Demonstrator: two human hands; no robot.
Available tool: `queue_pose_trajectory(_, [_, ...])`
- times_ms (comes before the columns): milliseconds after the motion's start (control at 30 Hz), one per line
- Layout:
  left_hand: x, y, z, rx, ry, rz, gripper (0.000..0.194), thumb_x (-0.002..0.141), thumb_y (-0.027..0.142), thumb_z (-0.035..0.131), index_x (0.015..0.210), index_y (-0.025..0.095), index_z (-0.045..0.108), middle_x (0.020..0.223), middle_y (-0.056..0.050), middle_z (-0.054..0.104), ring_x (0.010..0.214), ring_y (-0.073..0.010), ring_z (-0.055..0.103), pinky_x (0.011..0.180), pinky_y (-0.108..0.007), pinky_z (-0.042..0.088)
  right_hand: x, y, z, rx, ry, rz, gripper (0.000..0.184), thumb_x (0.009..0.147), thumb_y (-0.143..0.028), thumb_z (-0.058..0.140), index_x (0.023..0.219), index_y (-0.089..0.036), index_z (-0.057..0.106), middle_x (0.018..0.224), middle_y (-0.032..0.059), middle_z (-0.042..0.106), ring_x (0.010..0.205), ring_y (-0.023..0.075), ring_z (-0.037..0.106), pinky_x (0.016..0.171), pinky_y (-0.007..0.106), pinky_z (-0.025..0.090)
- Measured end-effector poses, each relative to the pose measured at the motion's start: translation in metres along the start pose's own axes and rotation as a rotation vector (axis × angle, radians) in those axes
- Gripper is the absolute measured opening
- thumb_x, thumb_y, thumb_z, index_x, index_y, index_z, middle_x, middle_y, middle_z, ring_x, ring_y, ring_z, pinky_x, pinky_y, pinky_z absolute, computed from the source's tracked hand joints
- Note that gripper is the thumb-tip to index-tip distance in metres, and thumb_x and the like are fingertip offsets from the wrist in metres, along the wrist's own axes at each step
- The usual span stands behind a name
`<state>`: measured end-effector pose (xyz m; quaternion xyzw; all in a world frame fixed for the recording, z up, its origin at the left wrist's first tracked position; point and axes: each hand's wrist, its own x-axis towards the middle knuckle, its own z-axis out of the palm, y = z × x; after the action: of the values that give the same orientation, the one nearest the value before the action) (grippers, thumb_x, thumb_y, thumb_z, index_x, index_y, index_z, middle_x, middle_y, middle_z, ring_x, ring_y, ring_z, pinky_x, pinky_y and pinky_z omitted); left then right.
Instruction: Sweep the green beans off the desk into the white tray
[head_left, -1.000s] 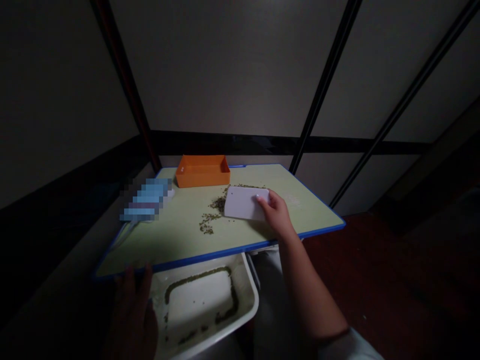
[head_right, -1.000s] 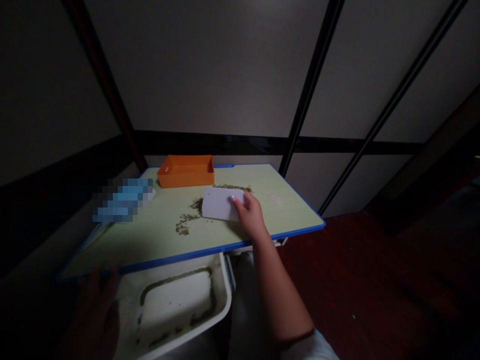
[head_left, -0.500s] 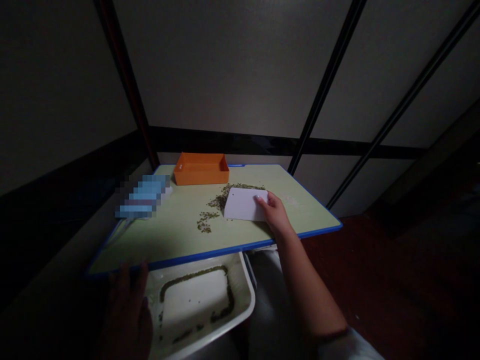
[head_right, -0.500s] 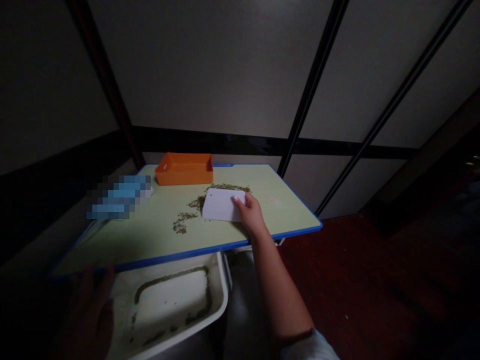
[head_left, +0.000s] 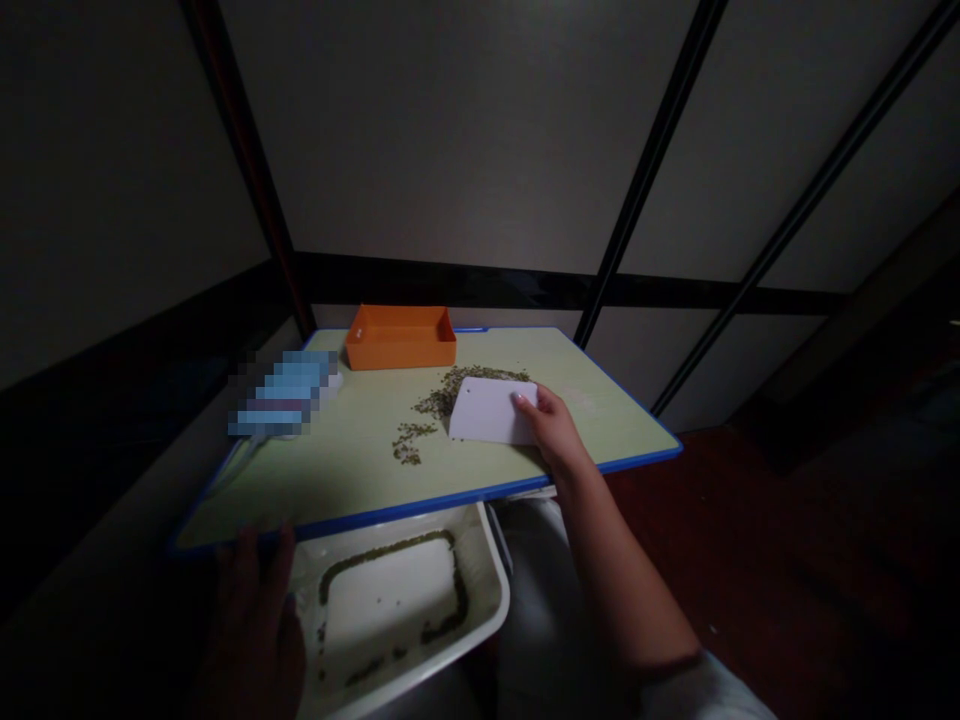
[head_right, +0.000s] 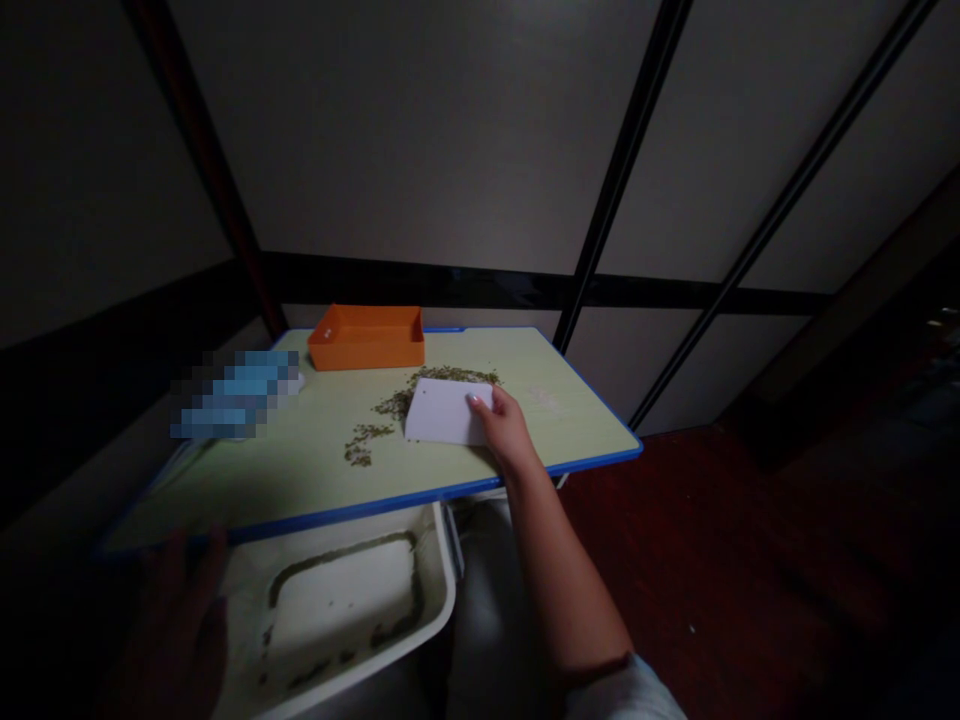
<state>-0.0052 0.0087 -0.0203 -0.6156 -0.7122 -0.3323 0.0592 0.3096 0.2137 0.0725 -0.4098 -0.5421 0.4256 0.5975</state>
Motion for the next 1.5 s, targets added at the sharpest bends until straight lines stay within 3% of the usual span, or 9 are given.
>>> queue_pose_trajectory(200, [-0.001, 0.004, 0.002, 0.045, 0.084, 0.074, 0.065, 0.09, 0.025, 0.04, 0.152, 0.031, 0.02, 0.166, -0.009, 0.016, 0.151, -0.0329, 0.018, 0.119, -0.06, 0.031, -0.004, 0.0, -0.005, 0.02, -0.011, 0.009, 0.035, 0.067, -0.049, 0.073, 0.084, -0.019, 0.066, 0.079, 0.0025, 0.072, 0.071, 0.0184, 0.059, 0.071, 0.03, 0.045])
queue_pose_trajectory(400, [-0.002, 0.0, 0.005, 0.095, 0.087, 0.09, 0.073, 0.089, 0.021, 0.041, 0.152, 0.04, 0.008, 0.168, -0.004, 0.007, 0.151, -0.0328, 0.015, 0.115, -0.06, 0.036, -0.009, -0.002, -0.011, 0.029, -0.026, 0.007, 0.035, 0.068, -0.051, 0.074, 0.083, -0.021, 0.067, 0.079, 0.0019, 0.072, 0.072, 0.0192, 0.059, 0.069, 0.03, 0.045])
queue_pose_trajectory(933, [0.0, 0.0, 0.004, 0.068, 0.101, 0.102, 0.074, 0.088, 0.022, 0.041, 0.152, 0.044, 0.009, 0.168, 0.004, 0.003, 0.151, -0.0324, 0.015, 0.117, -0.062, 0.032, -0.024, -0.011, -0.021, 0.009, -0.019, 0.023, 0.036, 0.067, -0.052, 0.075, 0.078, -0.02, 0.065, 0.071, -0.0019, 0.066, 0.066, 0.015, 0.053, 0.062, 0.026, 0.039])
queue_pose_trajectory(1100, [-0.001, 0.0, 0.002, 0.064, 0.085, 0.101, 0.074, 0.088, 0.023, 0.042, 0.152, 0.043, 0.011, 0.168, 0.001, 0.005, 0.152, -0.0328, 0.014, 0.119, -0.063, 0.029, -0.031, -0.013, -0.026, -0.01, 0.005, 0.033, 0.036, 0.068, -0.052, 0.075, 0.078, -0.02, 0.064, 0.07, -0.0023, 0.065, 0.065, 0.0146, 0.052, 0.061, 0.026, 0.039])
queue_pose_trajectory(1500, [-0.001, 0.003, 0.002, 0.075, 0.084, 0.102, 0.073, 0.089, 0.022, 0.042, 0.152, 0.041, 0.01, 0.168, -0.001, 0.005, 0.152, -0.0332, 0.014, 0.118, -0.064, 0.03, -0.06, -0.019, -0.018, -0.022, 0.142, 0.006, 0.031, 0.074, -0.049, 0.071, 0.078, -0.019, 0.062, 0.074, -0.0003, 0.065, 0.071, 0.0163, 0.054, 0.065, 0.027, 0.041])
